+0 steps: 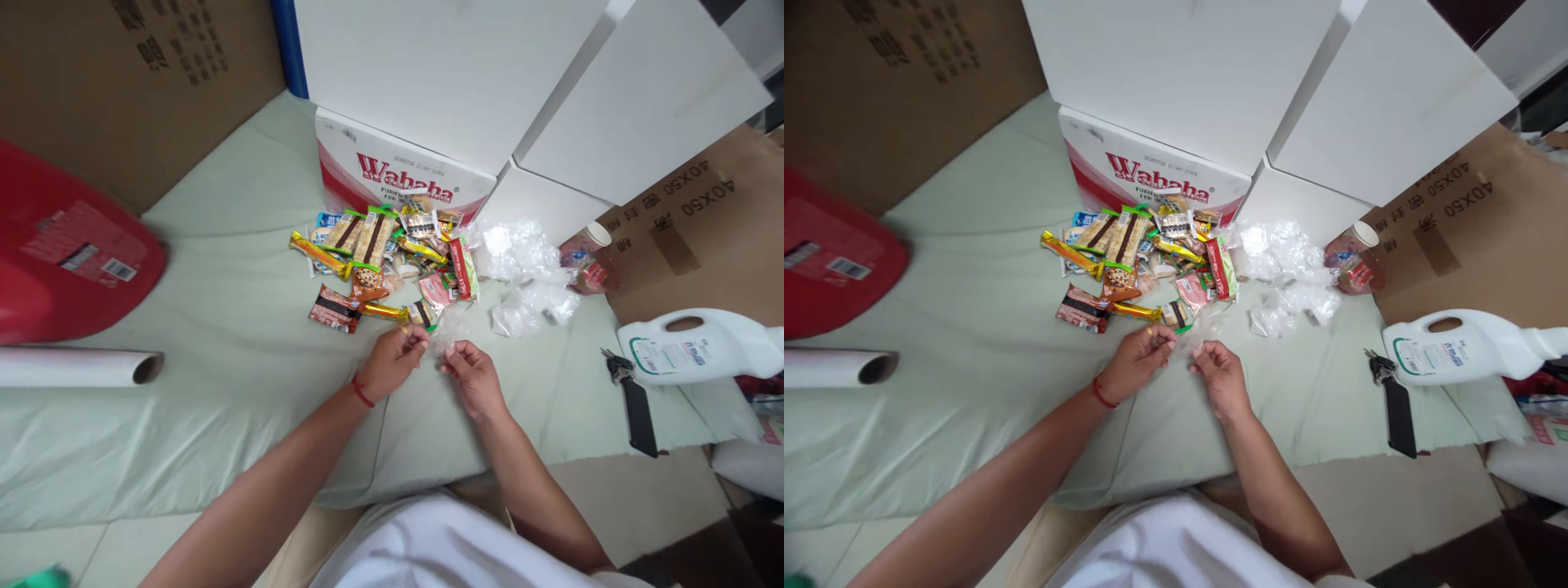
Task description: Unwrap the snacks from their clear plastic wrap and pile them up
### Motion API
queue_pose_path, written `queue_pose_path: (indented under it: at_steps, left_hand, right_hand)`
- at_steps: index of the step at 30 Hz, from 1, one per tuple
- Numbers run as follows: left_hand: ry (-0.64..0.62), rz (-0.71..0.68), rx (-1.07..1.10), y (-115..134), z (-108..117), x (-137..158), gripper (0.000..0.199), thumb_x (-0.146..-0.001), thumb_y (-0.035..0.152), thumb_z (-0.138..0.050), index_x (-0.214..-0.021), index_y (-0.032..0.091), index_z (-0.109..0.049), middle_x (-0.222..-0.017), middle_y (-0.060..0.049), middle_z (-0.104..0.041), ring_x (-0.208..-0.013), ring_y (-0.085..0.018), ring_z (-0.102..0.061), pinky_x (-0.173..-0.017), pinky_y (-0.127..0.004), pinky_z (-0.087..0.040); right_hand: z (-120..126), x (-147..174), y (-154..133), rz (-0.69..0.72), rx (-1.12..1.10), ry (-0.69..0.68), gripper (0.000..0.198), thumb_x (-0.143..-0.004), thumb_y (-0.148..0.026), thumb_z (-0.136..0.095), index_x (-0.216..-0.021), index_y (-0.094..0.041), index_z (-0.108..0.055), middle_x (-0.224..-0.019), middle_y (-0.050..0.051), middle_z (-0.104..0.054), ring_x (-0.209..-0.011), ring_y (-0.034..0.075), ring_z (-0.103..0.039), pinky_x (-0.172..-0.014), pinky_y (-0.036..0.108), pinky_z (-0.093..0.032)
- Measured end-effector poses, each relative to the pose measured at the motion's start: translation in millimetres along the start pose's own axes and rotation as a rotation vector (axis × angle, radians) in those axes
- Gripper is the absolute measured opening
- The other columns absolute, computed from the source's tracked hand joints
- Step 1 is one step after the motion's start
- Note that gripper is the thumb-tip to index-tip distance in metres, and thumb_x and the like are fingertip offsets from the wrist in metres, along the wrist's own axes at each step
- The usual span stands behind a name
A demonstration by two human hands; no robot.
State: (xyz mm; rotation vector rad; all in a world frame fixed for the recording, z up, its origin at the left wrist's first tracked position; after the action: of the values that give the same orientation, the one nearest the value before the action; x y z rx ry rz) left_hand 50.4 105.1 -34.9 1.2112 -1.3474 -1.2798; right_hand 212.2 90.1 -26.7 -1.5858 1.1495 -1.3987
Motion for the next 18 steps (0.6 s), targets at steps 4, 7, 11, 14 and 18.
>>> queue_pose_path:
  at_steps: [4, 7, 11, 14, 18]
  left_hand:
    - [0.182, 0.05, 0.196, -4, 26, -7, 0.02, -0.082, 0.038, -0.067, -0.084, 0.019, -0.06, -0.094, -0.004, -0.069, -0.083, -0.016, -0.062, -0.071, -0.027, -0.051]
    - [0.168, 0.105, 0.441, -7, 28, -9, 0.021, -0.079, 0.036, -0.068, -0.08, 0.02, -0.053, -0.113, -0.008, -0.07, -0.102, -0.021, -0.067, -0.084, -0.035, -0.056]
    - [0.079, 0.172, 0.619, -6, 16, -5, 0.026, -0.076, 0.035, -0.073, -0.084, 0.021, -0.052, -0.12, -0.009, -0.069, -0.111, -0.025, -0.068, -0.087, -0.042, -0.06]
    - [0.053, 0.241, 0.667, -4, 9, -1, 0.038, -0.079, 0.047, -0.077, -0.101, 0.023, -0.056, -0.128, -0.009, -0.067, -0.108, -0.025, -0.07, -0.081, -0.04, -0.062]
    - [-0.025, 0.329, 0.68, 3, 5, 1, 0.061, -0.074, 0.065, -0.081, -0.114, 0.024, -0.06, -0.122, -0.011, -0.069, -0.099, -0.025, -0.072, -0.073, -0.034, -0.06]
  right_hand:
    - [14, 4, 0, 0.024, -0.003, 0.025, 0.039, -0.065, -0.049, -0.095, -0.076, -0.021, -0.071, -0.073, -0.004, -0.061, -0.067, 0.01, -0.054, -0.067, 0.024, -0.05]
    - [24, 8, 4, 0.035, 0.009, 0.036, 0.037, -0.067, -0.049, -0.094, -0.077, -0.021, -0.072, -0.074, -0.003, -0.063, -0.068, 0.012, -0.056, -0.069, 0.025, -0.052]
    - [32, 14, 3, 0.112, 0.092, 0.03, 0.034, -0.074, -0.051, -0.09, -0.082, -0.022, -0.074, -0.078, -0.001, -0.068, -0.075, 0.015, -0.061, -0.078, 0.03, -0.053]
    - [28, 21, -12, 0.247, 0.248, -0.023, 0.024, -0.083, -0.045, -0.083, -0.085, -0.023, -0.075, -0.091, 0.002, -0.072, -0.086, 0.017, -0.064, -0.086, 0.031, -0.051]
    - [17, 32, -31, 0.382, 0.457, -0.128, 0.01, -0.085, -0.037, -0.08, -0.087, -0.027, -0.079, -0.111, 0.006, -0.075, -0.108, 0.024, -0.066, -0.1, 0.037, -0.05]
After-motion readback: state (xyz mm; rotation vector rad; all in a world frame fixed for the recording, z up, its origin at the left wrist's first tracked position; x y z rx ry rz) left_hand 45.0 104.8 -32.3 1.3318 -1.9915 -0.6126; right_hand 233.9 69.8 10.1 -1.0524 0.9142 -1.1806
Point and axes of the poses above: each hand's wrist, its own x-axis away from the middle knuckle, its own z-axis out of the back of the hand, y = z × x, the point moved 9 cm from there along -x, towards the middle knuckle
